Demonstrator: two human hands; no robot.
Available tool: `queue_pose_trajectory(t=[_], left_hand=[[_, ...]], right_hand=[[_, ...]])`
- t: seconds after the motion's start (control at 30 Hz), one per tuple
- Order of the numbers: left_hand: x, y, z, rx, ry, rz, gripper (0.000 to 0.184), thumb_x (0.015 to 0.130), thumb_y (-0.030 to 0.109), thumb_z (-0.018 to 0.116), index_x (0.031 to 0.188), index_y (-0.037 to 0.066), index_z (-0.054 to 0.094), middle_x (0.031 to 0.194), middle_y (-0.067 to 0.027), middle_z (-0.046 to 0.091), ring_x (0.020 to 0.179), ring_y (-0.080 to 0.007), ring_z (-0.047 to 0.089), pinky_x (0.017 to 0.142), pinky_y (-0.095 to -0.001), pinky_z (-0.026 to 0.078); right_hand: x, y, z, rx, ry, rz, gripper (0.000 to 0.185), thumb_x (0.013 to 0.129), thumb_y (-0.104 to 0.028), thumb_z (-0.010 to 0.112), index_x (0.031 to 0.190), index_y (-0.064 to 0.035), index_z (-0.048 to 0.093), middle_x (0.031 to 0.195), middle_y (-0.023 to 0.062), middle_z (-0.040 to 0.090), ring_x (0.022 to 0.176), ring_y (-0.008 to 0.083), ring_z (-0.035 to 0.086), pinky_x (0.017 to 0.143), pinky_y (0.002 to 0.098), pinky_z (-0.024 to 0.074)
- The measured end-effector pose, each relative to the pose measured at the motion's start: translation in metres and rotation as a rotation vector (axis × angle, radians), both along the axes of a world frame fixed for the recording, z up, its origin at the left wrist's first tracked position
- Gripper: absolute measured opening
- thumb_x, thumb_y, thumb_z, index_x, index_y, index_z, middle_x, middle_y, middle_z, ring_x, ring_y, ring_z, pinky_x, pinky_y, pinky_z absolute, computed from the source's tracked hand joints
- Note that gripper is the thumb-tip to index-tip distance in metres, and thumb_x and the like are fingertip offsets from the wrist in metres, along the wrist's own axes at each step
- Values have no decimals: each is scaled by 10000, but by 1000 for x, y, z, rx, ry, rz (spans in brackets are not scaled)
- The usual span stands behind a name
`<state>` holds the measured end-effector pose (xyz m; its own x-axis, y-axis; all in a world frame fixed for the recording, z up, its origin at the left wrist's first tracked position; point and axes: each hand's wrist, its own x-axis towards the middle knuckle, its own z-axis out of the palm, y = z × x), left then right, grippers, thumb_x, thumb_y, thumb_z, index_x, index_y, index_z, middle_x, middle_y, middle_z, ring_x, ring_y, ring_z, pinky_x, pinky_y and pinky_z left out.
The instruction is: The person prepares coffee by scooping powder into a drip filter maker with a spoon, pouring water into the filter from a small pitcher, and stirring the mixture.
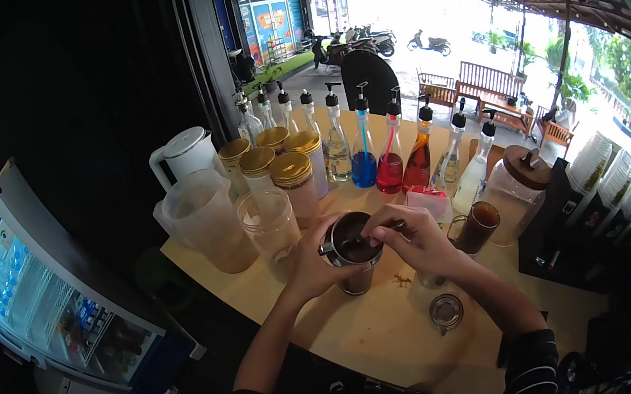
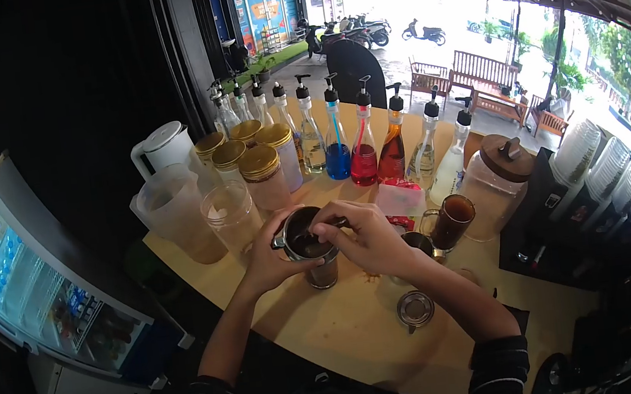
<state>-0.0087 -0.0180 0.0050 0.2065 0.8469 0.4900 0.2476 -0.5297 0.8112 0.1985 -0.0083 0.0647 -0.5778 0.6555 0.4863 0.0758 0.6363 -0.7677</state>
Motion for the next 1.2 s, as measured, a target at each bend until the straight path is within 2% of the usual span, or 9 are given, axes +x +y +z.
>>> queue_pose_trajectory(t=[0.27, 0.53, 0.73, 0.87, 0.97, 1.03, 1.07, 1.13, 1.2], left_hand=[[-4, 1, 2, 138, 101, 31, 839, 556, 180, 898, 1284, 62, 499, 1263, -107, 532, 1191, -240, 524, 1021, -363, 414], [-13, 3, 2, 186, 240, 55, 811, 578, 316, 846, 1277, 143, 474, 1264, -29, 551, 1203, -242, 523, 1129, -590, 117], [-10, 1, 0, 238, 253, 102, 834, 547, 262, 877, 1268, 109, 488, 1253, -59, 570, 1190, -232, 534, 1119, -505, 251], [-1, -1, -9, 109, 59, 52, 831, 568, 302, 846, 1282, 129, 456, 1244, -55, 565, 1213, -246, 509, 1151, -526, 135], [9, -3, -17, 158, -43, 172, 816, 554, 308, 856, 1237, 109, 458, 1231, -74, 561, 1195, -274, 510, 1148, -527, 146], [16, -7, -17, 198, -86, 225, 806, 574, 171, 876, 1227, 84, 412, 1251, -90, 472, 1192, -213, 487, 911, -354, 523], [19, -7, -18, 198, -87, 226, 806, 574, 171, 876, 1227, 84, 412, 1251, -90, 472, 1192, -213, 487, 911, -354, 523], [24, -6, -21, 204, -138, 293, 792, 547, 301, 866, 1187, 112, 439, 1198, -77, 552, 1165, -276, 513, 1124, -528, 160], [23, -8, -20, 223, -79, 304, 795, 555, 296, 863, 1198, 113, 432, 1203, -79, 552, 1170, -268, 515, 1124, -527, 148]], right_hand=[[0, -1, 0, -95, 90, 23, 87, 950, -41, 485, 1018, -1, 522, 933, 67, 630, 857, 117, 608, 764, 283, 490], [11, 5, 20, -15, -62, -30, 92, 934, -14, 478, 1007, 8, 529, 859, 70, 664, 738, 101, 606, 692, 258, 499], [8, 6, 18, -8, -95, 28, 84, 928, -17, 496, 989, 9, 548, 860, 75, 670, 713, 103, 616, 679, 259, 505], [-1, 4, 7, -11, 58, -47, 81, 943, -31, 488, 985, 11, 542, 860, 76, 668, 713, 98, 617, 646, 253, 508], [-7, 3, -2, -18, 152, -93, 87, 958, -46, 476, 984, 14, 533, 866, 72, 666, 722, 92, 616, 630, 246, 510], [-11, 0, -6, -37, 264, -131, 92, 964, -55, 471, 983, 15, 529, 871, 71, 666, 727, 89, 616, 624, 242, 511], [-14, -3, -7, -36, 262, -161, 94, 966, -57, 471, 984, 16, 527, 875, 71, 665, 732, 88, 615, 625, 240, 512], [-18, -6, -9, -34, 262, -190, 95, 968, -59, 470, 984, 17, 525, 879, 71, 665, 736, 86, 615, 626, 238, 512], [-20, -6, -12, 37, 276, -193, 88, 967, -58, 477, 991, 14, 522, 879, 76, 664, 732, 82, 612, 616, 239, 509]])
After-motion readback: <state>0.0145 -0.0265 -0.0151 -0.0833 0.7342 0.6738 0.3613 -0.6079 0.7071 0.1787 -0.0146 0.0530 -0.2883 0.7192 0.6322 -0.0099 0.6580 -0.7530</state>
